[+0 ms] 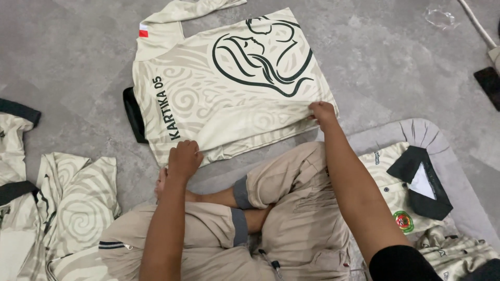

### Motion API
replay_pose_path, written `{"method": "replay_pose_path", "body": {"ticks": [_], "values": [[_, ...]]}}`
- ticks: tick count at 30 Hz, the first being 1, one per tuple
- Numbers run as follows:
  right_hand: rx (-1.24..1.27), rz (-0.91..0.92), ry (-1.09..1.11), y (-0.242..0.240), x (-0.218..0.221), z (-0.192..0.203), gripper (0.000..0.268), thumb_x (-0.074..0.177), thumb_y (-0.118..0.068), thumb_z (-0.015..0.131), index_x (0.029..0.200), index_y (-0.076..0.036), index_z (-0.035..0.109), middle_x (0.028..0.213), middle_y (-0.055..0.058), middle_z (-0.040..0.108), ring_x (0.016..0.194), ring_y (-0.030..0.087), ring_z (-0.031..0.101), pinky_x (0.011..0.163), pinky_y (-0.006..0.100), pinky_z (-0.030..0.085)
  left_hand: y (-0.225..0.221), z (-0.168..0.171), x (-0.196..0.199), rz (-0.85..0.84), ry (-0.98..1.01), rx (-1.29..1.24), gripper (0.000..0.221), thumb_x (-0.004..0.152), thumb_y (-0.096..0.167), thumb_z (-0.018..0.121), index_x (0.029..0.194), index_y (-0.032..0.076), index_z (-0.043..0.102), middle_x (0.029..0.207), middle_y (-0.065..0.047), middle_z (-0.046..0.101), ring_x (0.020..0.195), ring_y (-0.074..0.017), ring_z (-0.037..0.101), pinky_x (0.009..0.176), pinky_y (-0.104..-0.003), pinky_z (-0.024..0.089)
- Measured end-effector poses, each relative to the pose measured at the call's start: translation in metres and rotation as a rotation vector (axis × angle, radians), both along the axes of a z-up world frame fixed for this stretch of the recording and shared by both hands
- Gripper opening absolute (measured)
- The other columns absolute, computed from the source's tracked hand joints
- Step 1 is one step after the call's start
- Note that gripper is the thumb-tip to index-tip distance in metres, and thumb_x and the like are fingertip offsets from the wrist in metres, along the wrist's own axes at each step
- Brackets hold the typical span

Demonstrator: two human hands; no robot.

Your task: Folding a long-sleeved shirt into a neat rectangle while sitting on the floor.

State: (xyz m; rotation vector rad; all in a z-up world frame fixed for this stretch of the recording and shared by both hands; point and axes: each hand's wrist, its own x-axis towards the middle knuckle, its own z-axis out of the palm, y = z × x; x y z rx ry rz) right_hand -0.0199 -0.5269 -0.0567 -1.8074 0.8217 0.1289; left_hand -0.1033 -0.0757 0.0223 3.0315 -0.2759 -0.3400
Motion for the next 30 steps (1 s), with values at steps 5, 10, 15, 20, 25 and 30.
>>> {"method": "replay_pose_path", "body": {"ticks": [5,10,15,20,25,30], "values": [[0.027,-0.145,-0.094,-0.013,0.004,-0.008,0.032,0.080,-0.021,0.055,0.105,-0.001,0.058,0.089,0.013,0.057,0.064,0.022,0.066,0.048,0.029,0.044,-0.014,0.003,-0.007,-0.088,0.039,-0.018,0.016,0.083,0.028,0.051,0.088,0.015,0.060,0.078,-0.003,0.058,0.082,-0.0209,0.059,0.072,-0.037,0.046],[0.052,-0.303,-0.112,-0.019,-0.001,-0.003,0.033,0.079,-0.018,0.056,0.105,0.001,0.057,0.085,0.015,0.056,0.065,0.024,0.065,0.049,0.032,0.041,-0.018,-0.005,-0.006,-0.180,0.086,0.012,0.017,0.085,0.028,0.047,0.090,0.014,0.057,0.079,-0.003,0.058,0.083,-0.0217,0.060,0.074,-0.037,0.046],[0.022,-0.395,-0.082,-0.040,0.001,-0.035,0.040,0.079,-0.018,0.059,0.110,0.006,0.052,0.090,0.023,0.054,0.075,0.036,0.065,0.062,0.043,0.050,-0.024,-0.013,-0.011,-0.284,0.077,0.041,0.016,0.086,0.027,0.046,0.089,0.015,0.056,0.080,-0.004,0.058,0.084,-0.0216,0.060,0.074,-0.037,0.047],[-0.637,0.078,-0.103,0.030,-0.012,0.060,0.031,0.081,-0.022,0.057,0.110,-0.011,0.056,0.101,0.013,0.054,0.100,0.033,0.055,0.080,0.048,0.043,-0.030,-0.004,-0.011,-0.304,0.031,0.048,0.024,0.090,0.035,0.042,0.101,0.016,0.054,0.095,-0.005,0.055,0.093,-0.0212,0.057,0.073,-0.035,0.048],[-0.606,0.737,-0.434,0.136,-0.028,0.082,0.022,0.083,-0.013,0.055,0.105,-0.016,0.059,0.103,0.009,0.057,0.105,0.031,0.054,0.085,0.047,0.044,-0.028,-0.012,-0.008,-0.328,-0.060,0.052,0.038,0.097,0.034,0.034,0.131,0.019,0.042,0.130,-0.012,0.045,0.120,-0.0275,0.046,0.080,-0.036,0.051],[-0.753,1.280,-0.082,0.145,-0.032,0.084,0.049,0.072,-0.018,0.072,0.117,-0.011,0.054,0.123,0.014,0.046,0.116,0.035,0.047,0.090,0.048,0.047,-0.028,0.003,-0.011,-0.210,0.113,0.038,0.048,0.096,0.044,0.030,0.136,0.018,0.040,0.138,-0.013,0.039,0.127,-0.0278,0.038,0.085,-0.040,0.050]]}}
